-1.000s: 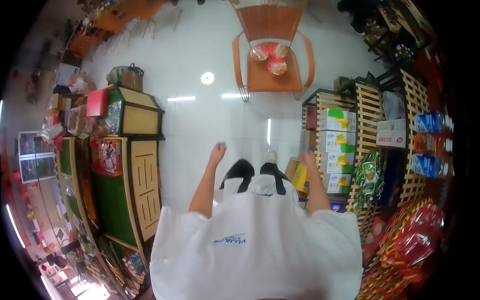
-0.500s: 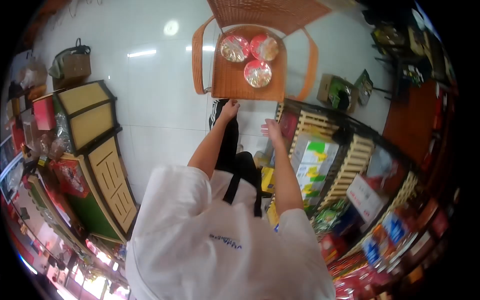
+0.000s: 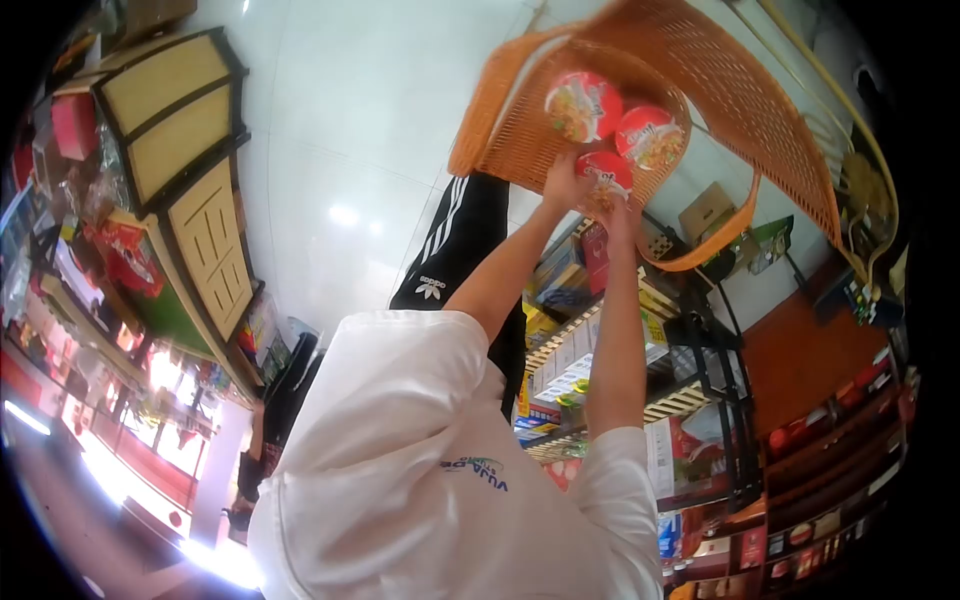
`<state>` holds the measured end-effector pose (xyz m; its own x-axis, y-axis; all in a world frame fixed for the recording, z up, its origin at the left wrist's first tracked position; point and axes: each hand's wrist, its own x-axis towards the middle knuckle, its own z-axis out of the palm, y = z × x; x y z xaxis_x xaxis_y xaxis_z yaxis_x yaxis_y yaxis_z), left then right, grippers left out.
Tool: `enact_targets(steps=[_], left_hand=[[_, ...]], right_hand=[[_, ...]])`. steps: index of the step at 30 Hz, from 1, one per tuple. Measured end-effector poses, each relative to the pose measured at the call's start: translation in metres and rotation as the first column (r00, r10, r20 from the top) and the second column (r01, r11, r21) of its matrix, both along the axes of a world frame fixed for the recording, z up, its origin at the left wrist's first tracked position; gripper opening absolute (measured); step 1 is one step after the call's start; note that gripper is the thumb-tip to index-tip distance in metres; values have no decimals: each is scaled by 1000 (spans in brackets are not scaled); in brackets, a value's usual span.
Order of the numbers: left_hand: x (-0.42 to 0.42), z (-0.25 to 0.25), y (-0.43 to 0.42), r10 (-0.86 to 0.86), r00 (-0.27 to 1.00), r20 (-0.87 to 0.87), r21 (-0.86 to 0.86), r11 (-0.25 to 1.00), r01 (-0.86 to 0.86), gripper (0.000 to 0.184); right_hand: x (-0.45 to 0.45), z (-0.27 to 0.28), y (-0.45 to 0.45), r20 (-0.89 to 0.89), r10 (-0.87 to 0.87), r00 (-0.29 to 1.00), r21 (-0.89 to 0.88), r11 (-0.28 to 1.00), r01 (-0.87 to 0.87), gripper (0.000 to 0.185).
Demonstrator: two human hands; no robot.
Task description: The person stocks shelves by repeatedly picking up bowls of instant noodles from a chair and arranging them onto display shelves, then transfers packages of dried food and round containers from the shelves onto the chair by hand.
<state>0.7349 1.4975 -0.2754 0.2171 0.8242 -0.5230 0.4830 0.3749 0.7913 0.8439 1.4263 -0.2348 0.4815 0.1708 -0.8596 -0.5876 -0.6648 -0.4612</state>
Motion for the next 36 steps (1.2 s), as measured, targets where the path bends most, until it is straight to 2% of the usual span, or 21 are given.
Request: enact_targets(steps=[3, 5, 7, 10, 11, 13, 15, 17, 19, 20, 22, 24, 25, 26, 27, 29, 30, 31, 33, 34, 36], left_hand=[[-15, 27, -1, -38, 998, -58, -79, 996, 33, 42], [-31, 47, -6, -24, 997, -76, -96, 995, 17, 41], [-51, 80, -4, -220, 973, -72, -30, 975, 218, 41], [-63, 69, -45, -123, 992, 31, 146, 982, 117, 47], [-65, 68, -57, -91, 995, 26, 151, 985, 86, 47], [-73, 70, -80, -123, 991, 53, -74, 989, 126, 51], [-95, 77, -85, -136, 985, 109, -18, 990, 138, 53], [-112, 93, -88, -206, 952, 225, -158, 957, 245, 55], [-126, 89, -101, -296, 935, 195, -196, 923, 332, 57], [-136, 93, -102, -331, 923, 197, -199, 908, 368, 58], [-152, 122, -97, -431, 886, 173, -213, 862, 461, 60], [-159, 116, -123, -489, 841, 233, -97, 849, 520, 59], [-162, 129, -130, -563, 790, 242, -64, 803, 592, 57], [-139, 124, -144, -733, 588, 342, 88, 648, 756, 55], [-142, 144, -167, -779, 453, 434, 159, 561, 813, 51], [-161, 197, -198, -620, 277, 734, -10, 398, 917, 45], [-177, 298, -213, -678, 469, 565, -395, 277, 876, 48], [-193, 274, -248, -660, 410, 629, -406, 171, 898, 53], [-235, 294, -314, -780, 242, 577, -475, -78, 877, 56], [-253, 303, -340, -793, 145, 592, -489, -210, 847, 55], [-287, 298, -377, -796, -72, 602, -484, -435, 759, 55]], right_hand=[[-6, 17, -13, -1, 172, 985, 64, 983, -171, 52], [-10, 49, -20, -79, 273, 959, -123, 952, -281, 52], [-11, 39, -56, -283, 123, 951, -38, 989, -140, 50], [-44, 67, -60, -348, 56, 936, -38, 997, -74, 51], [-56, 80, -57, -343, 35, 939, -105, 992, -75, 53], [-71, 89, -74, -345, 21, 938, -177, 980, -87, 56], [-82, 88, -89, -490, 62, 870, -212, 959, -187, 58], [-97, 95, -103, -407, 104, 907, -237, 947, -215, 59], [-101, 86, -127, -292, 143, 946, -375, 893, -251, 61], [-115, 110, -120, -229, 180, 957, -392, 883, -260, 62], [-128, 125, -143, -157, 186, 970, -252, 942, -222, 61], [-146, 142, -176, -54, 158, 986, -146, 975, -164, 59], [-159, 152, -196, 17, 122, 992, -73, 990, -121, 59], [-183, 164, -237, 206, -90, 974, 75, 994, 76, 58], [-210, 173, -279, 330, -183, 926, 148, 979, 141, 58], [-270, 182, -335, 431, -421, 798, 249, 906, 343, 59], [-297, 222, -358, 298, -543, 785, 271, 836, 477, 62], [-341, 275, -373, 142, -660, 738, 293, 740, 605, 68], [-427, 305, -418, 42, -886, 463, 418, 436, 797, 73], [-469, 303, -435, -20, -937, 348, 544, 282, 790, 78], [-545, 292, -442, -53, -996, 65, 562, 24, 827, 77]])
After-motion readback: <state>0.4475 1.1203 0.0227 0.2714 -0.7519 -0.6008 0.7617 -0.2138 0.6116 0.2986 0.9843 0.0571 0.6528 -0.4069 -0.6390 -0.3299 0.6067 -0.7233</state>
